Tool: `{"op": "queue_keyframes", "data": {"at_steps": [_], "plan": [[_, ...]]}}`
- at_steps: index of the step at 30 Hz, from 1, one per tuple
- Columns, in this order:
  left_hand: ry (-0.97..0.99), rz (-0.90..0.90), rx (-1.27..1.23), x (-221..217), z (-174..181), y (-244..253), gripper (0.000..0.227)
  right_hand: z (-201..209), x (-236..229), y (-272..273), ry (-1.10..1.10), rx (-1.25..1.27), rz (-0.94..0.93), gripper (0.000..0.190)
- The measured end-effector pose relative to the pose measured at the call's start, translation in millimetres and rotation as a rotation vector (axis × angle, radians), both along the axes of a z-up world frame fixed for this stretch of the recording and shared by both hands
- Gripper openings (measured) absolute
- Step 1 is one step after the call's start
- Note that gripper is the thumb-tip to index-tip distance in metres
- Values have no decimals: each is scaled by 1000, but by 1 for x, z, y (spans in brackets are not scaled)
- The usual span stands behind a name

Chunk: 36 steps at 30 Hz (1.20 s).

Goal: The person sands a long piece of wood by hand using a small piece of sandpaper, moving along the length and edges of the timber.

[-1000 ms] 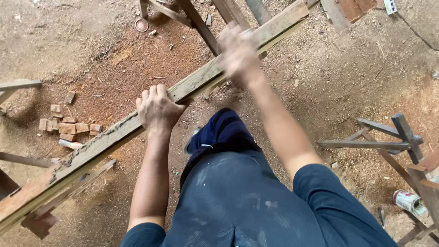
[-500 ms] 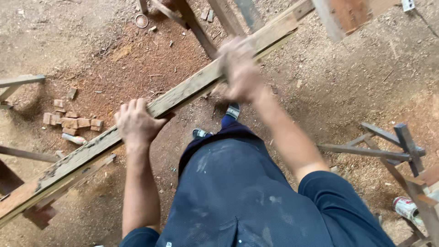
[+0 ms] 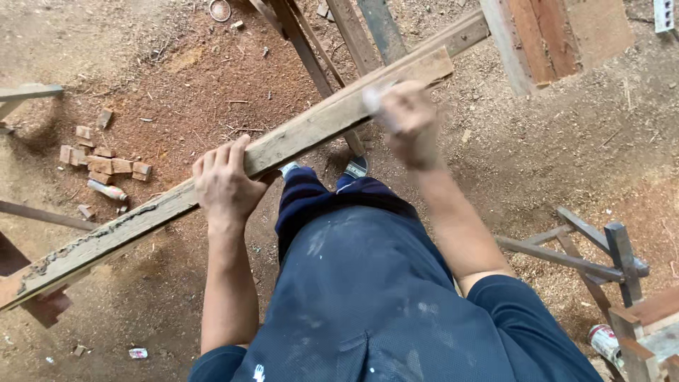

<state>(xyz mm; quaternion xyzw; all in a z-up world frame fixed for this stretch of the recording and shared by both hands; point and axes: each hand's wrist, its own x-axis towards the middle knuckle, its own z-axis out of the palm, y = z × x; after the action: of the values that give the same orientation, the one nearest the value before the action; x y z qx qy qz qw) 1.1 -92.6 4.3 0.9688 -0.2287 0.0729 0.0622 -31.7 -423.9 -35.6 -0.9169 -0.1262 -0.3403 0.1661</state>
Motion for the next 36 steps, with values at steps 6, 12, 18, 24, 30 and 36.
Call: {"op": "queue_keyframes", "data": {"at_steps": [6,12,18,24,30,36], "plan": [[87,35,45,3,-3,-9,64,1,15,-51,36,-109,35,5],[46,25,81,0,-9,-10,66,1,-3,13,50,-46,147,7],[-10,25,54,4,-3,-10,65,1,-11,-53,117,-113,-211,10],[59,29,84,-4,-14,2,63,-16,-12,22,9,-45,25,11],[-20,25,30,-3,-10,-4,66,-11,5,-65,-118,-236,-198,24],[27,47,90,-6,-15,-1,56,-21,2,-5,-106,-212,-35,18]]}}
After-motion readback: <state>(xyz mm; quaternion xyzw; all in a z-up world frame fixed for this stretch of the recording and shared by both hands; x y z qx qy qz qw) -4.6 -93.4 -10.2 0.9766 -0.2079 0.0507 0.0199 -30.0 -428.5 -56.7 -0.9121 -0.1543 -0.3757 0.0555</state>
